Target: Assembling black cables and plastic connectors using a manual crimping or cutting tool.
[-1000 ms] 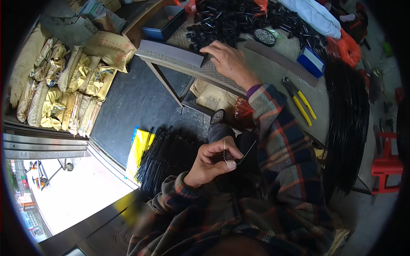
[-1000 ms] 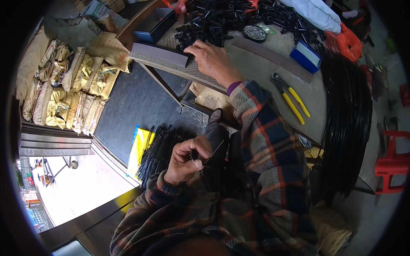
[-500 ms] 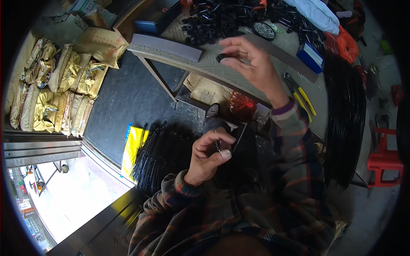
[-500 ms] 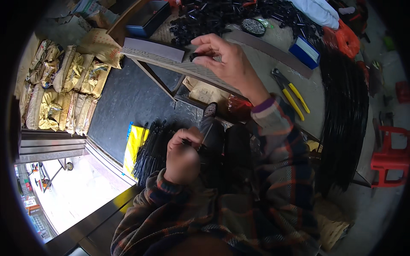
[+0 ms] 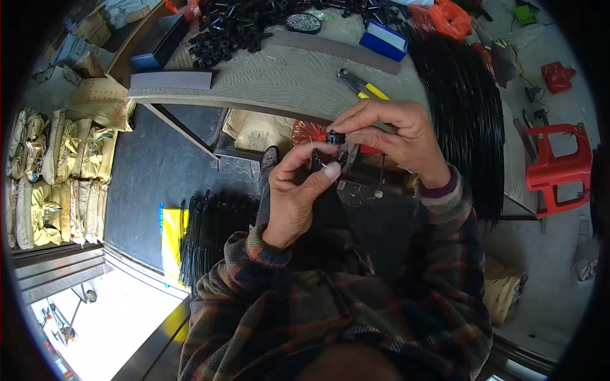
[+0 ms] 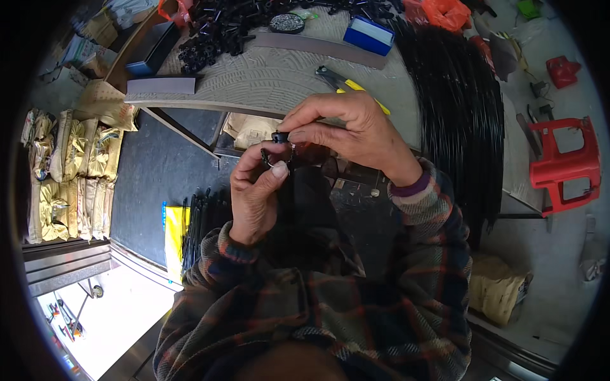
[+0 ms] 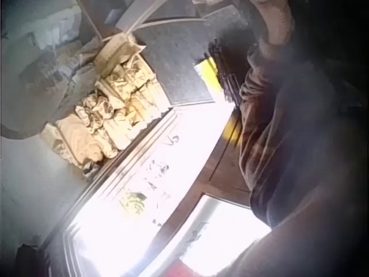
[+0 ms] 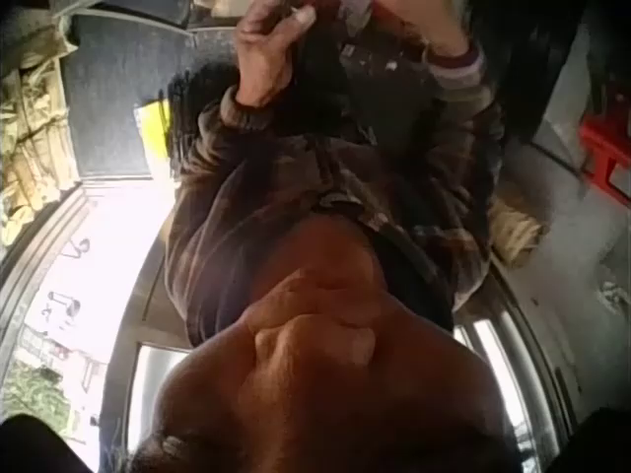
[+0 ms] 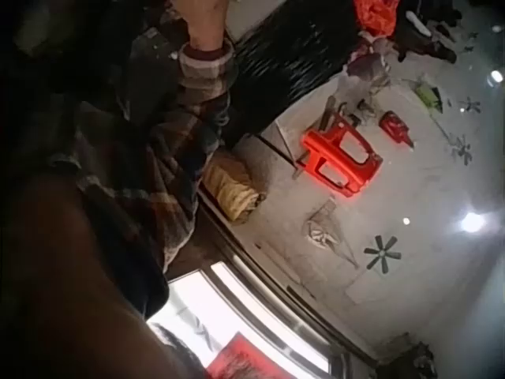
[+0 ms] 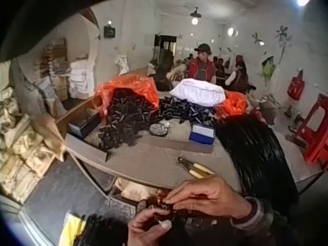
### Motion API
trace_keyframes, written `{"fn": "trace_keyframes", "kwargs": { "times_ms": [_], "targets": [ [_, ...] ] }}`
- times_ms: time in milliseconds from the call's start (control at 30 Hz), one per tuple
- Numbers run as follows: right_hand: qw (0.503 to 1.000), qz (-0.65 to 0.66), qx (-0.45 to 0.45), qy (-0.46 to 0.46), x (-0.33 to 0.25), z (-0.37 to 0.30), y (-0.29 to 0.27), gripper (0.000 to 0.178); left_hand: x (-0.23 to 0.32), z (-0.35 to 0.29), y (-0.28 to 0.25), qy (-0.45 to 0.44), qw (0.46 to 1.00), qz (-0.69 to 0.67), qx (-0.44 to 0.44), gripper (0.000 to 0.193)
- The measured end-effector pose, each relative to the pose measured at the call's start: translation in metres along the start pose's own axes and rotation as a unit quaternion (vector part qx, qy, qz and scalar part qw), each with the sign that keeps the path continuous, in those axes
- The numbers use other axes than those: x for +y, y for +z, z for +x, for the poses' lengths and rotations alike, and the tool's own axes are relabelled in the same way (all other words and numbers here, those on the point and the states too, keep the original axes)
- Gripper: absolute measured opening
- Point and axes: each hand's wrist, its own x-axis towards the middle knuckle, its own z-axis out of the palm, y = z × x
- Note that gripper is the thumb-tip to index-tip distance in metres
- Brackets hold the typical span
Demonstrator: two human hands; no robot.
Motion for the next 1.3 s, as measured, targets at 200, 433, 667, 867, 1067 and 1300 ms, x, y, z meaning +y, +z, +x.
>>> {"fn": "trace_keyframes", "kwargs": {
  "times_ms": [200,433,667,867,1067,1300],
  "targets": [
    [0.990,0.134,0.024,0.036,0.008,-0.016,-0.004,0.013,-0.009,-0.002,0.013,-0.006,1.000,-0.009,-0.012,0.023],
    [0.985,0.165,0.005,0.056,0.017,-0.021,-0.008,0.013,-0.017,-0.002,0.015,0.021,0.999,0.028,-0.020,0.021],
    [0.981,0.188,0.013,0.053,0.018,-0.026,-0.008,0.012,-0.019,-0.001,0.018,0.018,0.999,0.013,-0.023,0.021],
    [0.979,0.192,0.016,0.065,0.015,-0.022,-0.007,0.013,-0.020,-0.001,0.017,0.020,1.000,0.016,-0.018,0.021],
    [0.988,0.150,0.029,0.028,0.011,-0.018,-0.003,0.010,-0.024,0.000,0.013,0.021,0.999,0.009,-0.025,0.023],
    [0.980,-0.191,0.048,-0.010,-0.012,-0.020,0.009,0.029,-0.022,-0.002,0.008,0.053,0.998,-0.010,-0.016,0.027]
  ]
}}
